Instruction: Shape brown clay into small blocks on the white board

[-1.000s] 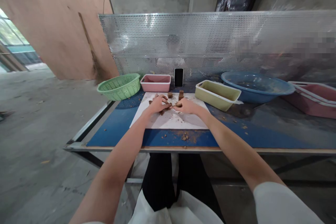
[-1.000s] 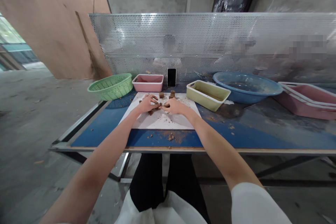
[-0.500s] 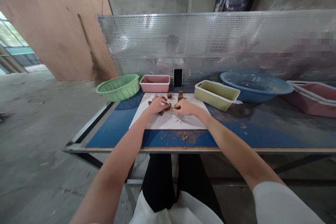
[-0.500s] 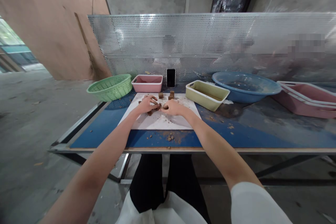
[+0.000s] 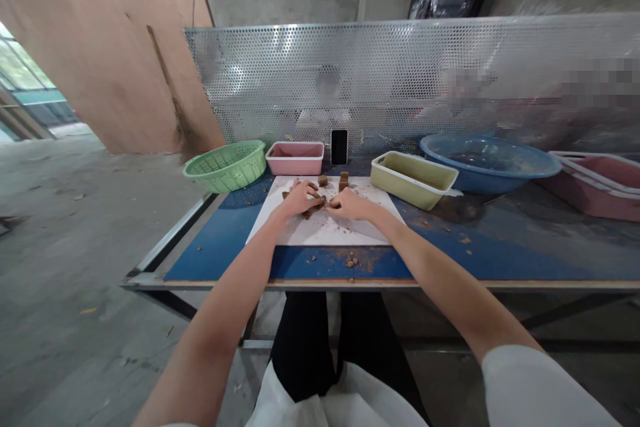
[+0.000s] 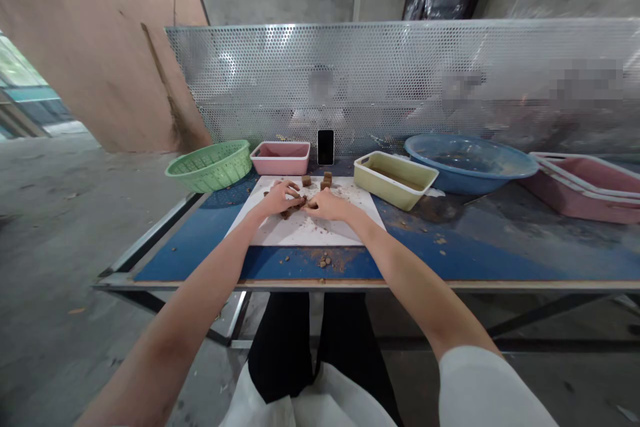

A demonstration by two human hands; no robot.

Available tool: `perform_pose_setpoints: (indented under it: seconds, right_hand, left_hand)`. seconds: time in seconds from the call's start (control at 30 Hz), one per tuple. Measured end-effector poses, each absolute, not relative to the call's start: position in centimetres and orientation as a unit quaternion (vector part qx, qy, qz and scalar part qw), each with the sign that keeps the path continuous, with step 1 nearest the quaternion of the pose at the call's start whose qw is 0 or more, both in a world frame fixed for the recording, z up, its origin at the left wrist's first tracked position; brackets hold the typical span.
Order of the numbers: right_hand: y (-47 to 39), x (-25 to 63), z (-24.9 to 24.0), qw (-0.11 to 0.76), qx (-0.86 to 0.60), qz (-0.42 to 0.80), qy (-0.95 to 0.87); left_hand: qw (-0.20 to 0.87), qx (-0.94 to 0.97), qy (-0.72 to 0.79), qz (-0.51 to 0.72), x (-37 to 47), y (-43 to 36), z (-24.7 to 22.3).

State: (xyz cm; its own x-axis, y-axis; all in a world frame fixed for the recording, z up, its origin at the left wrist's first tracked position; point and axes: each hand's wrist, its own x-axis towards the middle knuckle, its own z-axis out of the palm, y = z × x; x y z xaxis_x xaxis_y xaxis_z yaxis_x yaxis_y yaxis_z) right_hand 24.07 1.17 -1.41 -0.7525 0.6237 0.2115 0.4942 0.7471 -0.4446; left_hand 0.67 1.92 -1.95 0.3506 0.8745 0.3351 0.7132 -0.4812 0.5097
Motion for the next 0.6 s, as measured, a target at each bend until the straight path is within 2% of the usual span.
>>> perform_pose_setpoints:
  seconds: [0.13, 0.3, 0.5, 0.6]
  right_hand:
    - [0.97, 24.13, -1.05, 0.212, -0.311, 0.202, -0.904]
    - [1.17, 23.94, -1.47, 0.178, -0.311, 0.185, -0.915]
    - [1.08, 24.10, -1.29, 0.222, -0.312, 0.209, -0.900]
    - [0.98, 24.04, -1.35, 0.198, -0.310, 0.200, -0.908]
  left_hand:
    - [0.139, 0.805, 0.491, 0.304, 0.59, 1.94, -2.09]
    - [0.137, 0.809, 0.487, 0.298, 0.47, 2.20, -2.33]
    - [0.129, 0.813, 0.487, 0.290, 0.38, 2.31, -2.49]
    - [0.126, 0.814, 0.488, 0.289, 0.41, 2.18, -2.39]
